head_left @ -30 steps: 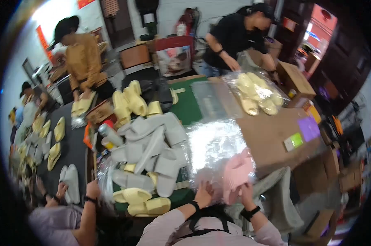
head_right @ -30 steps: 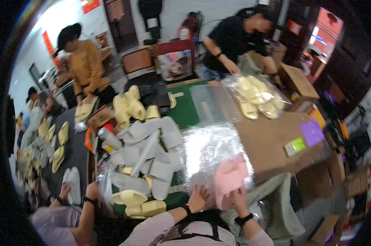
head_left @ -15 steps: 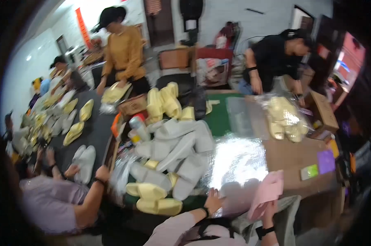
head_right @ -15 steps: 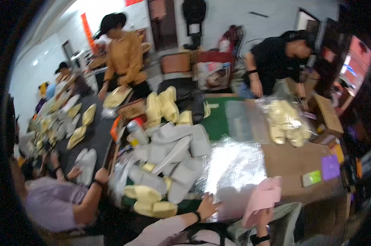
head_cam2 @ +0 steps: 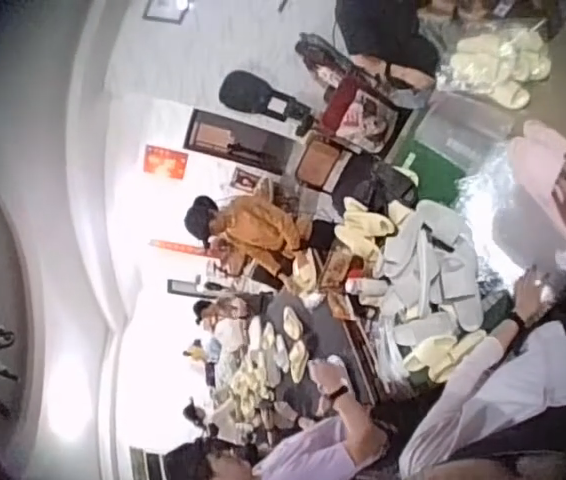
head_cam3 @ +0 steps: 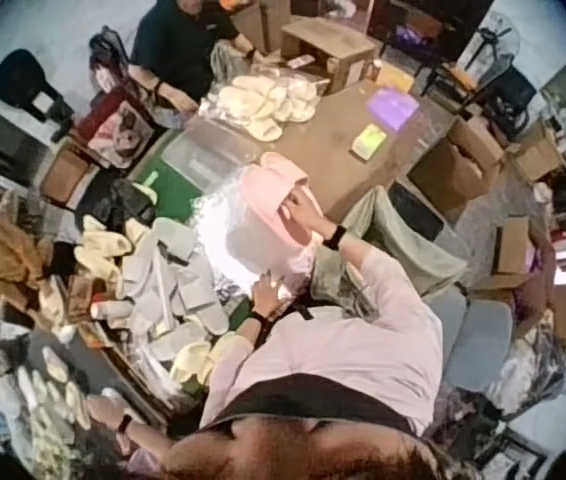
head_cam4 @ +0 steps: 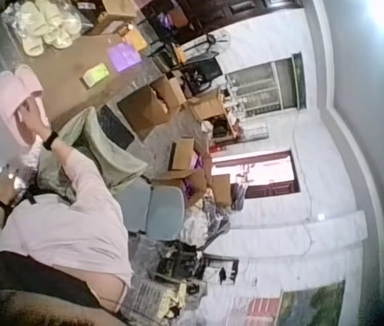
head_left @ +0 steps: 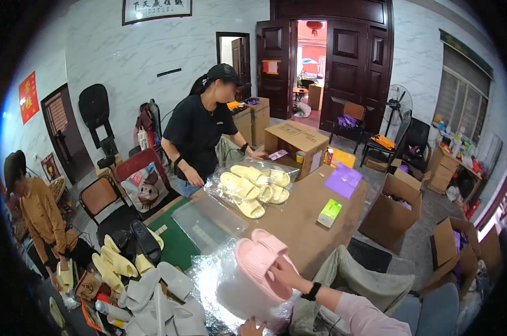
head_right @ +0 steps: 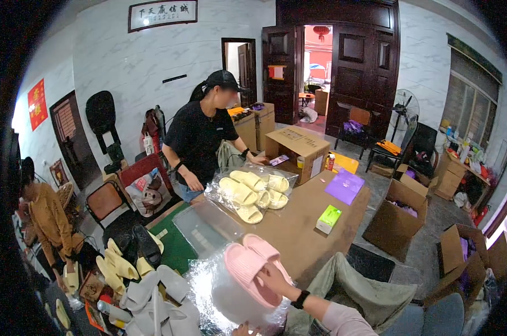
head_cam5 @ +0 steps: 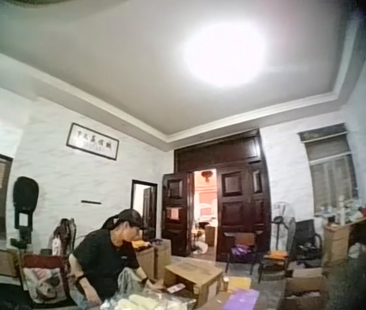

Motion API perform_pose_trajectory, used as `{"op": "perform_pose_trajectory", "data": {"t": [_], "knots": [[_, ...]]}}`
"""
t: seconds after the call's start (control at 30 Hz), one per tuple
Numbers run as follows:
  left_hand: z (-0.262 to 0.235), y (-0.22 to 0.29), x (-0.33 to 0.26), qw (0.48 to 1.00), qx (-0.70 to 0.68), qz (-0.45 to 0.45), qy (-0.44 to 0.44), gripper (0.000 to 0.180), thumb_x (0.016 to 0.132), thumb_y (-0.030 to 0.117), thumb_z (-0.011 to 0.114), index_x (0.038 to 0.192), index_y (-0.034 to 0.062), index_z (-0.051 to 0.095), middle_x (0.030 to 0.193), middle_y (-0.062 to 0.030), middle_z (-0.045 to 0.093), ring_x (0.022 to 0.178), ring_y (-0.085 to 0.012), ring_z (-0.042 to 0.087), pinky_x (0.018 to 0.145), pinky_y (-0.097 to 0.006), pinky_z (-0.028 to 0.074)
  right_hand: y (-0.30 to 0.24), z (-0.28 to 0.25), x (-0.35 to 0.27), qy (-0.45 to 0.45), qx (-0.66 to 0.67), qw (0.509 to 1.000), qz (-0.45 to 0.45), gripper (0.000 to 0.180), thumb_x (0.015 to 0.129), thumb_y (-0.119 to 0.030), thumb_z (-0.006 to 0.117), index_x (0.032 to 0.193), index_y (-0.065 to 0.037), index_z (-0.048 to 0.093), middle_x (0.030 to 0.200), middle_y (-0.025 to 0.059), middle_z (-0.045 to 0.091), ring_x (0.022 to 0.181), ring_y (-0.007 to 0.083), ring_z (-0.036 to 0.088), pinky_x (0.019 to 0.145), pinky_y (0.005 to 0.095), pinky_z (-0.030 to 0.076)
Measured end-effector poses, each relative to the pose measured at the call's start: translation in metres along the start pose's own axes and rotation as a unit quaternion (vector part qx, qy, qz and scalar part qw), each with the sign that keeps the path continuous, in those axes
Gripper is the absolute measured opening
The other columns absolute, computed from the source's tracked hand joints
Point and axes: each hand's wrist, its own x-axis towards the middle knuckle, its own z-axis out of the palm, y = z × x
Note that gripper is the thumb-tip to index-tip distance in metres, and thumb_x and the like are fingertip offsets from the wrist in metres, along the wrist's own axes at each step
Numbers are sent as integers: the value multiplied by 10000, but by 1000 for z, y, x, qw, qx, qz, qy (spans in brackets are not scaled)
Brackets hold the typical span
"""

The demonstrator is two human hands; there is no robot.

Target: The recorder is bagging finished sandals and placing them into a collection bag in a manufacturing environment.

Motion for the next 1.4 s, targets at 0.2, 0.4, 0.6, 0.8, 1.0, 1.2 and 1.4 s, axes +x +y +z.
{"op": "perform_pose_trajectory", "data": {"t": [0.2, 0.4, 0.6, 0.8, 1.0, 1.2, 1.4], "knots": [[-38, 11, 9, 993, -41, -33, -111, 743, 705, 504, 660, 1331, 185, 419, 1399, -229, 279, 1301, -416, 217, 988, -589, 260, -26, 7, 55, 22, -36, 998, -44, 331, 847, -235, 556, 1090, -12, 574, 1041, 184, 575, 936, 296, 579, 800, 349, 441], [-48, 14, 3, 995, -6, -55, -88, 549, 755, 313, 640, 1263, 156, 501, 1401, -198, 321, 1273, -404, 283, 991, -574, 272, -56, 13, 68, -104, -18, 993, 60, 325, 877, -258, 536, 1050, 15, 574, 942, 172, 605, 886, 278, 590, 746, 360, 456], [-43, 20, -1, 998, 17, -36, -51, 394, 785, 305, 604, 1133, 120, 600, 1334, -178, 417, 1223, -386, 360, 974, -547, 305, -25, 21, 87, -51, -29, 998, -35, 303, 841, -246, 556, 972, 24, 599, 875, 171, 606, 851, 301, 581, 730, 365, 457], [-7, -6, 2, 989, 77, -114, 48, 281, 778, 308, 552, 973, 120, 625, 1027, -108, 581, 960, -286, 521, 767, -451, 408, -56, 17, 52, -228, 63, 971, 30, 327, 860, -297, 559, 915, 23, 594, 844, 111, 581, 798, 201, 563, 703, 315, 454], [-92, 5, 33, 984, 124, -82, 99, 150, 742, 132, 510, 837, 134, 627, 871, -71, 569, 864, -256, 522, 750, -410, 385, 3, 8, 13, -290, -46, 956, 32, 299, 848, -252, 559, 978, 17, 567, 843, 82, 562, 792, 151, 540, 689, 290, 445], [-91, -11, 24, 985, 56, -131, 92, 173, 769, 86, 505, 913, 85, 600, 902, -85, 576, 848, -272, 550, 763, -404, 425, 22, -4, -20, -254, -48, 959, 118, 198, 870, -148, 538, 987, 8, 571, 848, 19, 550, 791, 93, 503, 702, 255, 426], [-96, -5, 29, 979, 21, -169, 111, 125, 753, 68, 517, 872, 66, 555, 903, -103, 561, 823, -288, 555, 722, -420, 438, 8, -37, -52, -245, -48, 953, 174, 224, 869, -128, 537, 1049, 0, 576, 889, 26, 579, 811, 94, 523, 734, 245, 429]]}}
